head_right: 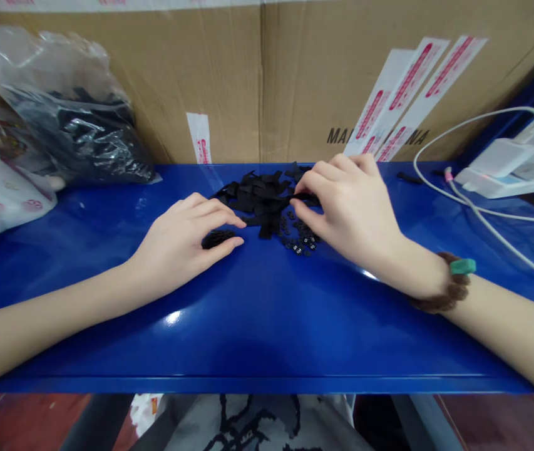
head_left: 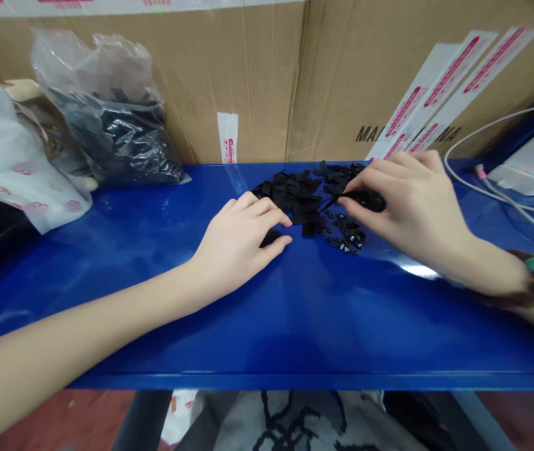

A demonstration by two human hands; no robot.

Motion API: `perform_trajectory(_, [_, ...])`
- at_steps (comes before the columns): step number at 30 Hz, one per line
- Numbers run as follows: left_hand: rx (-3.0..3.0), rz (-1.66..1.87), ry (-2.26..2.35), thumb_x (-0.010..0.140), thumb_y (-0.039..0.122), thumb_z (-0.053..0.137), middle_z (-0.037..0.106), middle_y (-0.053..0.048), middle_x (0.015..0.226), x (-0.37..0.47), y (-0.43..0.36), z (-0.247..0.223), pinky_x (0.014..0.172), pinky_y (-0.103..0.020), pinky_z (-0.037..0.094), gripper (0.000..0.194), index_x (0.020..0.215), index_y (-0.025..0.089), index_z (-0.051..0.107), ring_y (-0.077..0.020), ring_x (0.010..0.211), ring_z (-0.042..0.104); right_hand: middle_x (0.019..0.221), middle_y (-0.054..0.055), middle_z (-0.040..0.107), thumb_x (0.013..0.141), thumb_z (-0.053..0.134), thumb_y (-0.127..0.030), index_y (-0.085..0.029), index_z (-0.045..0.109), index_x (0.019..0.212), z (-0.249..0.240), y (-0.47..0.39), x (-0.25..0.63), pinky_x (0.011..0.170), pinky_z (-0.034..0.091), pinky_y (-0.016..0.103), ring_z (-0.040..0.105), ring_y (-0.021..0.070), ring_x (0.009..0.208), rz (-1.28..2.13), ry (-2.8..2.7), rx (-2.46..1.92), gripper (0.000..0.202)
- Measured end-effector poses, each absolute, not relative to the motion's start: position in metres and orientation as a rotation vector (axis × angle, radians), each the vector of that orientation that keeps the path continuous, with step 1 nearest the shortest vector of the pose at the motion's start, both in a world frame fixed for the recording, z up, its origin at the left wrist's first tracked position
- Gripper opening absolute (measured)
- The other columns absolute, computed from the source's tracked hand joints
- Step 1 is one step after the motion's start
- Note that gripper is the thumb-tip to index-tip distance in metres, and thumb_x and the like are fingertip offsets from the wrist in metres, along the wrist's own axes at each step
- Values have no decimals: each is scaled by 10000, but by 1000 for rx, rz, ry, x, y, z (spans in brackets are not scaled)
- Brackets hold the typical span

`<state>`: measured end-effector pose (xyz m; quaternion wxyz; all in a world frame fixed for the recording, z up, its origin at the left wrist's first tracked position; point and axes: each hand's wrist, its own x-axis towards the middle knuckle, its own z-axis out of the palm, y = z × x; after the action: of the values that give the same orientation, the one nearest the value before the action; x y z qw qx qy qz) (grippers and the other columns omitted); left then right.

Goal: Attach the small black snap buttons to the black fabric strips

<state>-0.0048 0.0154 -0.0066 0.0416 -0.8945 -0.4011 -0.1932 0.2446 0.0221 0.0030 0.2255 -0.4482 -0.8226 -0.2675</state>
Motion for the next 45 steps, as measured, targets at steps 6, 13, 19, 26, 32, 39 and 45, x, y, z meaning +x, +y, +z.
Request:
perform_trajectory(6, [-2691,-490,-1148,926,324,532,700,-6,987,-8,17,-10,734,-344,335,202,987,239,705,-218,917,513,793,122,684,898,509,-293,-111,646,850,10,46,269,789,332,408,546,204,770,-1097,-2214,-1586,233])
perform_trajectory(13, [-2710,-485,-1154,927,318,529,706,-12,968,-8,16,-8,741,-340,341,203,965,231,709,-206,894,506,720,172,664,848,535,-248,-67,663,768,6,64,284,731,302,391,540,190,713,-1112,-2238,-1910,236])
perform_trajectory(19, [-2723,-516,-1145,927,329,524,697,-21,979,-8,16,-10,766,-344,360,213,962,220,703,-205,907,508,698,169,656,844,543,-247,-63,664,734,1,64,282,712,294,383,532,179,690,-1096,-2254,-1883,246])
perform_trajectory(26, [-2724,-555,-1136,933,347,507,680,-28,1034,-7,15,-10,787,-357,367,222,953,215,685,-224,988,522,797,153,673,909,513,-299,-90,652,851,4,57,277,788,335,408,554,204,786,-1068,-2282,-1691,257])
perform_trajectory(32, [-2667,-751,-1261,899,290,551,649,-66,1154,-4,13,-6,858,-375,419,325,1203,173,554,-231,1011,549,878,45,694,968,452,-295,-183,610,932,6,30,253,932,368,404,561,190,848,-1102,-2446,-945,196])
perform_trajectory(39, [-2923,-1046,-993,930,241,543,704,4,1007,0,8,-3,900,-288,435,145,1000,196,662,-138,950,588,878,-18,721,928,550,-250,-234,586,893,3,3,230,873,427,372,601,150,824,-1028,-2433,-587,53])
perform_trajectory(45, [-2972,-1028,-933,919,214,562,700,24,942,1,6,-5,848,-246,436,114,933,192,673,-116,886,571,884,-9,717,900,595,-226,-228,598,841,2,-5,230,846,427,363,598,146,803,-1045,-2408,-484,59])
